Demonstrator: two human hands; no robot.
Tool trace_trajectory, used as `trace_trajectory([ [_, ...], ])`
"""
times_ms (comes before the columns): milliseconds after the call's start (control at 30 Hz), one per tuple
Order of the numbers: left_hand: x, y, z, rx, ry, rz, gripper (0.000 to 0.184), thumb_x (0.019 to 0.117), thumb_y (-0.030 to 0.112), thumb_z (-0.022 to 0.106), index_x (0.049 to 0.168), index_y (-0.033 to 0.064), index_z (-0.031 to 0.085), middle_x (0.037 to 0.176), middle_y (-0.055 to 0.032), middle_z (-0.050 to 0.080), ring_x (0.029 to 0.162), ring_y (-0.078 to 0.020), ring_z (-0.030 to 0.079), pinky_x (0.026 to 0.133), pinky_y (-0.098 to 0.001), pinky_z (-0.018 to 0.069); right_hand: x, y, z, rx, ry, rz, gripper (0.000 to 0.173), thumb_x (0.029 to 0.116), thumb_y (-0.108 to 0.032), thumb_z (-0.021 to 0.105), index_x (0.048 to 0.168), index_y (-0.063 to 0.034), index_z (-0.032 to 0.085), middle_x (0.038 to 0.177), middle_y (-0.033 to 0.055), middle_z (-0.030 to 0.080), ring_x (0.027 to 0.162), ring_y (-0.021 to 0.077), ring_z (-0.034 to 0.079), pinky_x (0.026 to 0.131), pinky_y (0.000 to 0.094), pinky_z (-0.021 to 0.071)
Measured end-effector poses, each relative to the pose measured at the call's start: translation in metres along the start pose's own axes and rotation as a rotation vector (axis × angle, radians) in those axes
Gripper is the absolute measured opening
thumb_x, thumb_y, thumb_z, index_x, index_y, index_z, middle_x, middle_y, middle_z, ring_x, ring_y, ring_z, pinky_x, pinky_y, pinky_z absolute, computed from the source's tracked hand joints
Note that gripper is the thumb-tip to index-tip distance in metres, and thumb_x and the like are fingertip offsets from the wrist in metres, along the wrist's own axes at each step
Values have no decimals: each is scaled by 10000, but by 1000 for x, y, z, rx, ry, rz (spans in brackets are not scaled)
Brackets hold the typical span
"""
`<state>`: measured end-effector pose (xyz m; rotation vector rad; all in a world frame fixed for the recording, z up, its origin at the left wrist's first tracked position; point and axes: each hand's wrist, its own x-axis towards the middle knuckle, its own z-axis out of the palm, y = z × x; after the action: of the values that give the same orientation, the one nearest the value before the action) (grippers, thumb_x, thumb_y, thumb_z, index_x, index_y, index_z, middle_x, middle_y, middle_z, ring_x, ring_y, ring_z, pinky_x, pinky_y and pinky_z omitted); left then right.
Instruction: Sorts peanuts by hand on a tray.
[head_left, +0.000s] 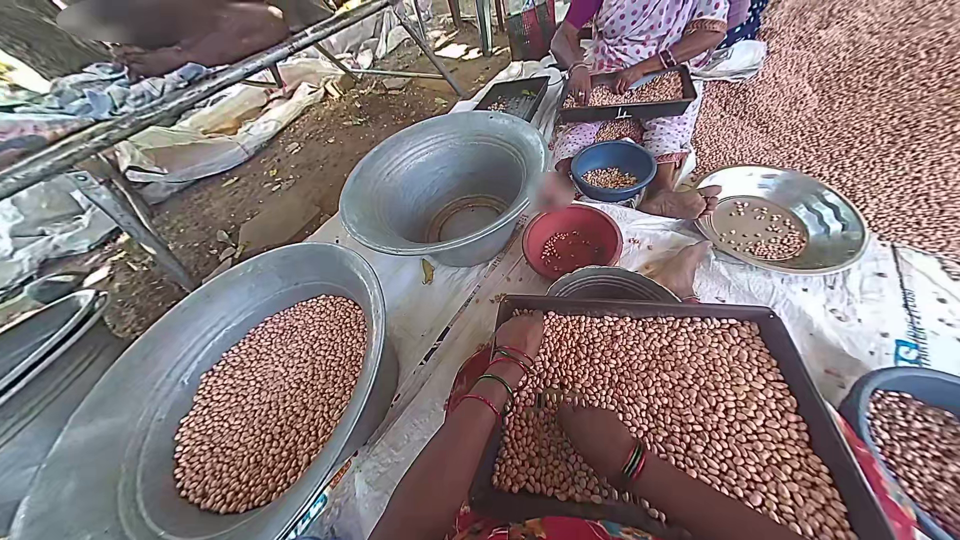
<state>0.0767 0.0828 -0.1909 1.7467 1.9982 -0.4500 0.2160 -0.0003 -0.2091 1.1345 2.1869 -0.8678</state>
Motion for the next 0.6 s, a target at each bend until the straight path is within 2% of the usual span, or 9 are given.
trace_trajectory([
  [100,1,-2,0,-55,-9,-12,393,1123,157,294,1452,32,470,1324,-238,632,1254,-406,616,998,-555,502,0,7,-9,94,-27,1,360,1109,-111,372,1414,46,479,1235,332,638,1133,517,647,924,642,510],
  [167,-3,-8,-2,-336,6,-8,402,1123,217,328,1437,32,498,1285,-216,655,1213,-350,643,1015,-515,496,-6,8,-27,179,0,9,366,1112,-161,394,1399,44,495,1240,325,639,1156,502,640,951,638,493],
  [200,-7,-12,1,-590,43,12,358,1111,188,380,1365,8,555,1145,-200,673,1053,-301,668,930,-451,519,-12,6,-38,191,40,2,351,1105,-154,406,1377,43,507,1240,312,641,1155,487,645,950,626,499],
  [267,-22,-12,21,-1275,62,35,201,1083,106,411,1105,0,580,734,-34,505,584,-98,489,548,-228,422,-26,-4,-57,192,181,-54,337,1096,-137,413,1322,74,547,1240,295,637,1138,450,656,942,577,515],
  [300,-32,-9,27,-1591,-15,-5,199,1079,108,389,1010,41,563,670,16,489,527,-57,480,499,-200,416,-30,-9,-63,181,288,-114,326,1081,-118,435,1282,97,575,1208,299,647,1099,445,673,908,555,533],
  [367,-47,-5,41,-2008,-158,-62,349,1090,186,316,839,125,551,596,36,560,488,-49,548,468,-203,461,-34,-21,-74,137,363,-214,321,1074,-111,460,1269,108,592,1255,299,626,1113,438,669,908,533,543],
  [433,-53,-11,50,-2220,-232,19,474,1120,313,206,824,164,545,631,21,589,530,-72,577,508,-232,494,-27,-27,-85,95,427,-263,340,1073,-118,466,1308,92,595,1279,293,622,1122,436,667,900,537,545],
  [500,-59,-16,47,-2338,-161,34,549,1116,333,167,721,185,518,518,63,496,387,-8,442,373,-148,364,-7,-20,-98,98,506,-252,346,1071,-115,449,1303,85,608,1294,294,623,1149,441,655,919,553,532],
  [600,-66,-35,46,-2502,-90,160,552,1104,263,141,746,170,551,508,80,520,359,21,446,352,-108,350,40,6,-119,177,399,-135,406,1106,-158,383,1414,48,548,1424,264,569,1335,405,551,1102,545,419],
])
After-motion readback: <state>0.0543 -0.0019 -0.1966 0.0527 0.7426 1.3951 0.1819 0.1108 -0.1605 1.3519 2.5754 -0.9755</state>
